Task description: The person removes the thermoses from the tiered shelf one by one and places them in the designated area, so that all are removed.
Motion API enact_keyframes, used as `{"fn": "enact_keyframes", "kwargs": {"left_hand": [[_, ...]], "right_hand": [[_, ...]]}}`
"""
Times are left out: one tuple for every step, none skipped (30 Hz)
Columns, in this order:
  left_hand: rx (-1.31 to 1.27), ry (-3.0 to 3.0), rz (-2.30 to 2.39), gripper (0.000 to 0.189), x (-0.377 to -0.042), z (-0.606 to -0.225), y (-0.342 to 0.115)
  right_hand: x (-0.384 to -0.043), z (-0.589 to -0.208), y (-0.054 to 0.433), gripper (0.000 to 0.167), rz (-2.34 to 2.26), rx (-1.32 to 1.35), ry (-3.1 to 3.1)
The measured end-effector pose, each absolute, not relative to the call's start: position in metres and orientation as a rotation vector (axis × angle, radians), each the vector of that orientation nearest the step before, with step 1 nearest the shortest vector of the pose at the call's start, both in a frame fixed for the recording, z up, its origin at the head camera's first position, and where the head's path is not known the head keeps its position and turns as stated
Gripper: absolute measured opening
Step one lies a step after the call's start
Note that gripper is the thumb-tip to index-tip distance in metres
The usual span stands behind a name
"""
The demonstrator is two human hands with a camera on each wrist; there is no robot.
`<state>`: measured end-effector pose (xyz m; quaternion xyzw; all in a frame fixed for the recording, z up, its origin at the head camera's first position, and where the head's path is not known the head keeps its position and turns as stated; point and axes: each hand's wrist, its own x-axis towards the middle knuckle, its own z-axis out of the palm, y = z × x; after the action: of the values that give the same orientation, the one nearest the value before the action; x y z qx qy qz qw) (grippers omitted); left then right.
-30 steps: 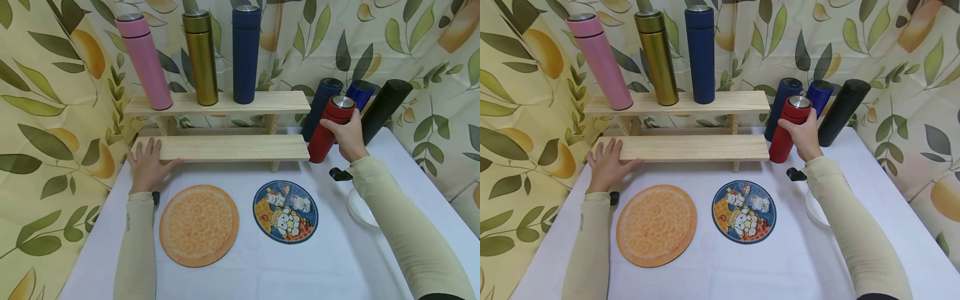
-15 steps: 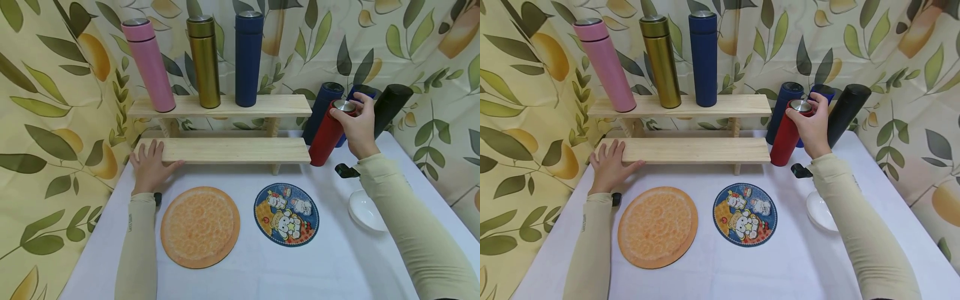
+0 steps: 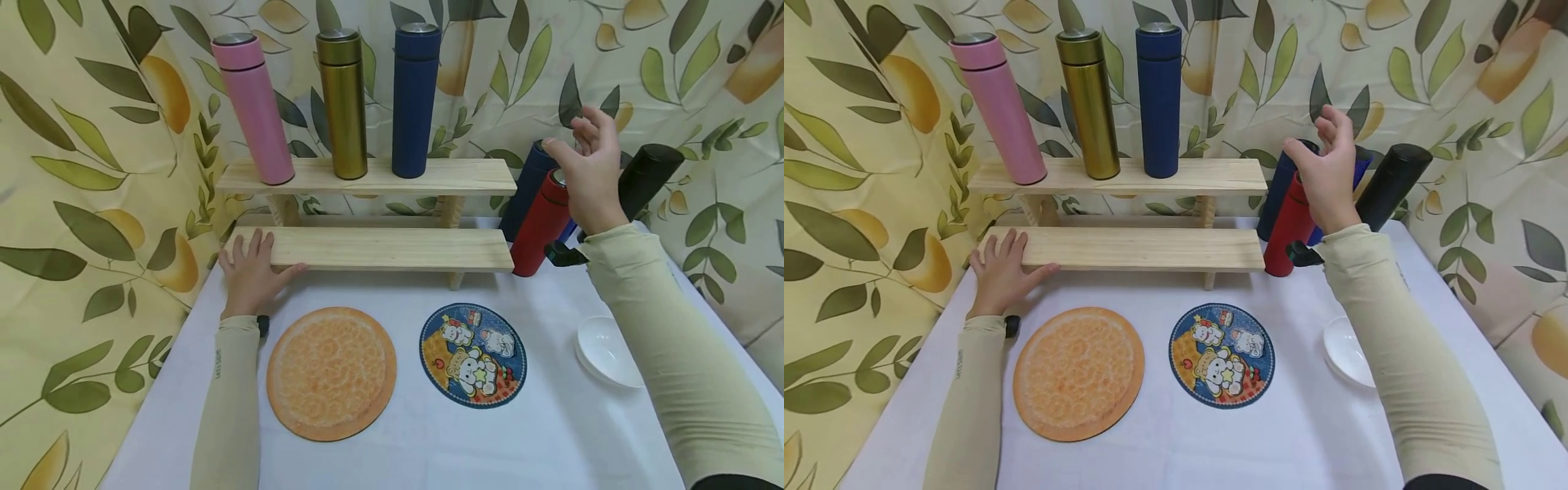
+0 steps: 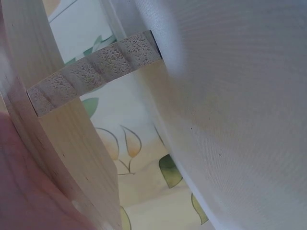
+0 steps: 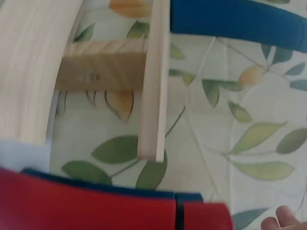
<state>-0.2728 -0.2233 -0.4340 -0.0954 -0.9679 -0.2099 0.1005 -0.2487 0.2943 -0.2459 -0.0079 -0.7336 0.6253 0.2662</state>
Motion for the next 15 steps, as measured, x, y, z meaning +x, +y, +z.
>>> {"fn": "enact_keyframes", "kwargs": {"left_hand": [[-0.281,-2.862,-0.619,0.114,-0.273,-0.434,-0.224],[-0.279,-2.863,-0.618,0.114,-0.273,-0.434,-0.224],[-0.279,-2.863,-0.618,0.113,-0.274,-0.434,-0.224],[-0.277,-2.863,-0.616,0.113,-0.274,-0.434,-0.224],[-0.276,-2.862,-0.612,0.113,-0.274,-0.434,-0.224],[-0.274,-2.861,-0.607,0.113,-0.275,-0.434,-0.224],[-0.272,-2.86,-0.604,0.112,-0.275,-0.434,-0.224],[-0.272,-2.858,-0.602,0.112,-0.276,-0.434,-0.223],[-0.272,-2.856,-0.599,0.112,-0.276,-0.434,-0.224],[-0.271,-2.856,-0.596,0.113,-0.276,-0.434,-0.224],[-0.271,-2.857,-0.594,0.113,-0.277,-0.434,-0.224],[-0.269,-2.859,-0.591,0.113,-0.277,-0.435,-0.224],[-0.268,-2.861,-0.59,0.113,-0.277,-0.435,-0.224],[-0.266,-2.863,-0.588,0.113,-0.277,-0.435,-0.224],[-0.265,-2.866,-0.588,0.114,-0.277,-0.436,-0.224]], "right_hand": [[-0.25,-0.245,0.291,0.074,1.735,-0.001,-1.951],[-0.252,-0.245,0.288,0.075,1.775,0.018,-1.927],[-0.254,-0.244,0.286,0.075,1.803,0.036,-1.918],[-0.255,-0.244,0.283,0.075,1.822,0.05,-1.919],[-0.257,-0.244,0.28,0.076,1.829,0.057,-1.931],[-0.259,-0.244,0.277,0.076,1.839,0.068,-1.939],[-0.261,-0.243,0.274,0.076,1.852,0.08,-1.943],[-0.263,-0.243,0.27,0.076,1.857,0.093,-1.953],[-0.265,-0.242,0.267,0.077,1.858,0.102,-1.966],[-0.267,-0.241,0.263,0.078,1.864,0.11,-1.976],[-0.269,-0.24,0.259,0.079,1.881,0.119,-1.979],[-0.27,-0.239,0.255,0.079,1.891,0.13,-1.985],[-0.272,-0.238,0.251,0.08,1.901,0.137,-1.992],[-0.274,-0.237,0.246,0.081,1.91,0.145,-2.001],[-0.276,-0.235,0.242,0.082,1.925,0.152,-2.005]]}}
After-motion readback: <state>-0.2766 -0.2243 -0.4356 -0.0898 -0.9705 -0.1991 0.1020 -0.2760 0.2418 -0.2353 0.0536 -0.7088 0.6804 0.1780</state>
